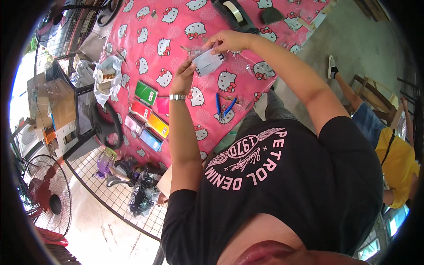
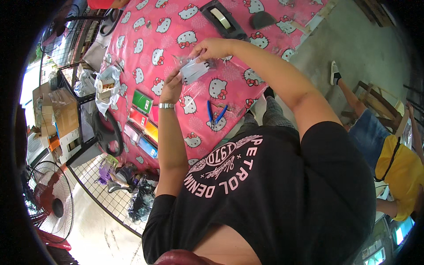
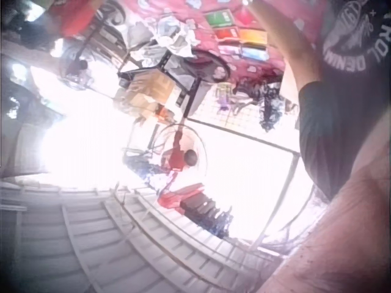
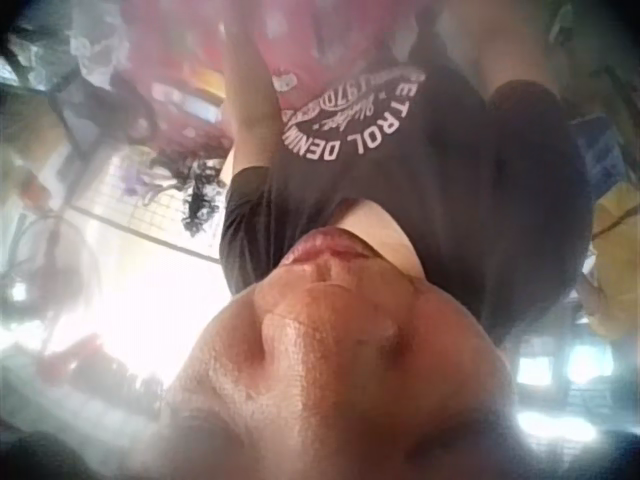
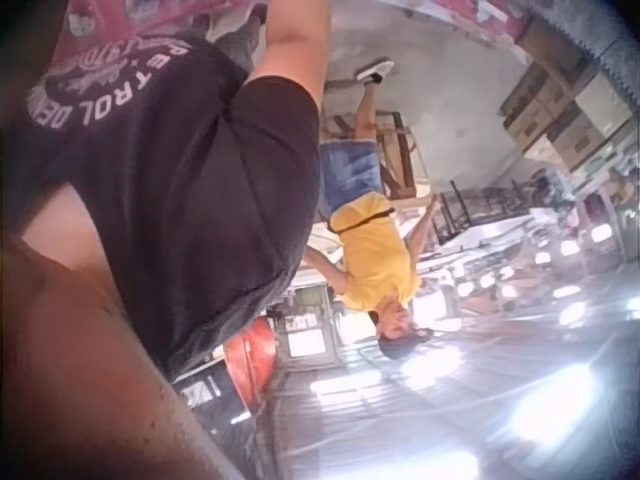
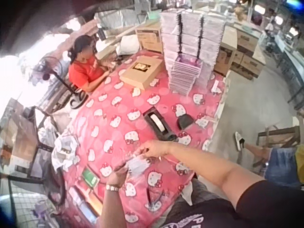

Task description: The person places notebooks of various colors into clear plastic bags, uses a tape dispenser to seal the bags, and kemudian stacks the packaged notebooks or places them into a cardboard box.

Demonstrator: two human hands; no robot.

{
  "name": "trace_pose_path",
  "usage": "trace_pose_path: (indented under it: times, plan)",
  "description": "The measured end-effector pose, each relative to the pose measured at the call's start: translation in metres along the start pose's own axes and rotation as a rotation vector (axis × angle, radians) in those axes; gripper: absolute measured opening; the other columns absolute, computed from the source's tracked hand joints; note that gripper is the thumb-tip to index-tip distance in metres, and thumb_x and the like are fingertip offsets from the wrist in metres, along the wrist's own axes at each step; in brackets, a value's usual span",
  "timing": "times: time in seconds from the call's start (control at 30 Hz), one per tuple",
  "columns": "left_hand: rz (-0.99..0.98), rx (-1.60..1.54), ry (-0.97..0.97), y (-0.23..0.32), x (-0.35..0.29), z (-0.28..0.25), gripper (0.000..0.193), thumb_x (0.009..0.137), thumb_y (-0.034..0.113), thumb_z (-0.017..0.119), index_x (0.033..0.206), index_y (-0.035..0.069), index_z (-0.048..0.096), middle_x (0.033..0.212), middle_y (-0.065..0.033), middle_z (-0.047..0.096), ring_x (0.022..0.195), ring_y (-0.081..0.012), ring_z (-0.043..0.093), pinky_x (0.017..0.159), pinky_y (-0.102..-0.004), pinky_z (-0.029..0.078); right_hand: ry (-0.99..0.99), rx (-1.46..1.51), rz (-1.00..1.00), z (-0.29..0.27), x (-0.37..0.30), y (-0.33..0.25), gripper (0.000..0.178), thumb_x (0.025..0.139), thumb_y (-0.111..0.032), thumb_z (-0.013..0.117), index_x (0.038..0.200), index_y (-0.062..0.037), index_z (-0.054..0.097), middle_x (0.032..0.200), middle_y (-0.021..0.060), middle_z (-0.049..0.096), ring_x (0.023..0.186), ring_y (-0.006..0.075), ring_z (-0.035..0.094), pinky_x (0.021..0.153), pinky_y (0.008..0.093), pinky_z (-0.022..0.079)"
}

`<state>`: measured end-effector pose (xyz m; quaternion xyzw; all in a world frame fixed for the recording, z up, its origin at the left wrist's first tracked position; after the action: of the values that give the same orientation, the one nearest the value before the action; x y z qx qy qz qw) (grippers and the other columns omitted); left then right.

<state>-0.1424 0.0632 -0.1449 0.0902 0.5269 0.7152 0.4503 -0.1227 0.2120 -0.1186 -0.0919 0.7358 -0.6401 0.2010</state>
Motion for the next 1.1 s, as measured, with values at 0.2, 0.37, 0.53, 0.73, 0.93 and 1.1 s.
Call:
trace_pose_path:
  times: [0.2, 0.37, 0.53, 0.73, 0.93, 1.1]
  plan:
    - [0.292, 0.632, 0.294, 0.035, 0.000, 0.004, 0.025, 0.078, 0.000, 0.061, 0.101, 0.005, 0.069, 0.099, -0.0036, 0.064, 0.082, -0.0153, 0.060, 0.074, -0.0282, 0.047, 0.217, -0.173, -0.175, -0.006, 0.006, -0.015, 0.017, 0.073, -0.014, 0.070, 0.088, -0.0061, 0.069, 0.085, 0.0032, 0.064, 0.072, 0.0122, 0.058, 0.066, 0.0276, 0.046]
    - [0.508, 1.258, 0.349, 0.064, -0.017, 0.044, 0.028, 0.072, -0.003, 0.063, 0.094, 0.010, 0.071, 0.091, -0.0076, 0.063, 0.076, -0.0213, 0.061, 0.064, -0.0319, 0.049, 0.385, -0.317, -0.372, 0.000, -0.012, -0.038, 0.011, 0.067, -0.006, 0.066, 0.077, -0.0049, 0.068, 0.077, 0.0060, 0.060, 0.067, 0.0176, 0.058, 0.058, 0.0289, 0.045]
    - [0.529, 1.216, 0.042, 0.077, -0.044, 0.070, 0.039, 0.069, -0.005, 0.060, 0.106, 0.005, 0.063, 0.105, -0.0107, 0.061, 0.092, -0.0300, 0.059, 0.078, -0.0357, 0.050, 0.162, -0.459, -0.453, 0.013, -0.038, -0.059, 0.023, 0.070, -0.006, 0.066, 0.093, -0.0054, 0.066, 0.094, 0.0056, 0.058, 0.089, 0.0229, 0.057, 0.074, 0.0331, 0.047]
    - [0.654, 1.466, 0.275, 0.058, -0.048, 0.076, 0.029, 0.067, 0.000, 0.068, 0.095, 0.006, 0.067, 0.101, -0.0074, 0.063, 0.092, -0.0258, 0.057, 0.081, -0.0359, 0.047, 0.264, -0.758, -0.473, 0.037, -0.038, -0.061, 0.023, 0.070, -0.017, 0.069, 0.090, -0.0082, 0.063, 0.098, 0.0050, 0.055, 0.100, 0.0261, 0.051, 0.095, 0.0420, 0.039]
    - [0.603, 1.169, 0.526, 0.054, -0.047, 0.044, 0.012, 0.070, 0.000, 0.070, 0.081, 0.005, 0.069, 0.085, -0.0046, 0.066, 0.064, -0.0160, 0.056, 0.056, -0.0279, 0.045, 0.498, -0.747, -0.199, 0.031, -0.031, -0.051, 0.014, 0.072, -0.024, 0.067, 0.078, -0.0116, 0.065, 0.103, 0.0022, 0.051, 0.108, 0.0244, 0.047, 0.089, 0.0449, 0.036]
    - [0.218, 1.058, 0.624, 0.058, -0.031, 0.039, 0.045, 0.062, 0.009, 0.077, 0.106, 0.009, 0.069, 0.071, -0.0035, 0.065, 0.053, -0.0192, 0.055, 0.056, -0.0301, 0.047, 0.670, -0.739, -0.139, 0.009, -0.034, -0.048, 0.016, 0.077, -0.028, 0.065, 0.081, -0.0128, 0.069, 0.106, 0.0034, 0.056, 0.105, 0.0254, 0.047, 0.089, 0.0395, 0.036]
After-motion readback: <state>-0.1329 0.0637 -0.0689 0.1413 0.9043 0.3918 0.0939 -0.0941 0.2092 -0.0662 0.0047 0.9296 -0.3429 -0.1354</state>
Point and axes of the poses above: each hand's wrist, its own x-axis towards the middle knuckle, its own z-axis out of the palm, y = z × x, the point moved 9 cm from there along x, towards the middle knuckle
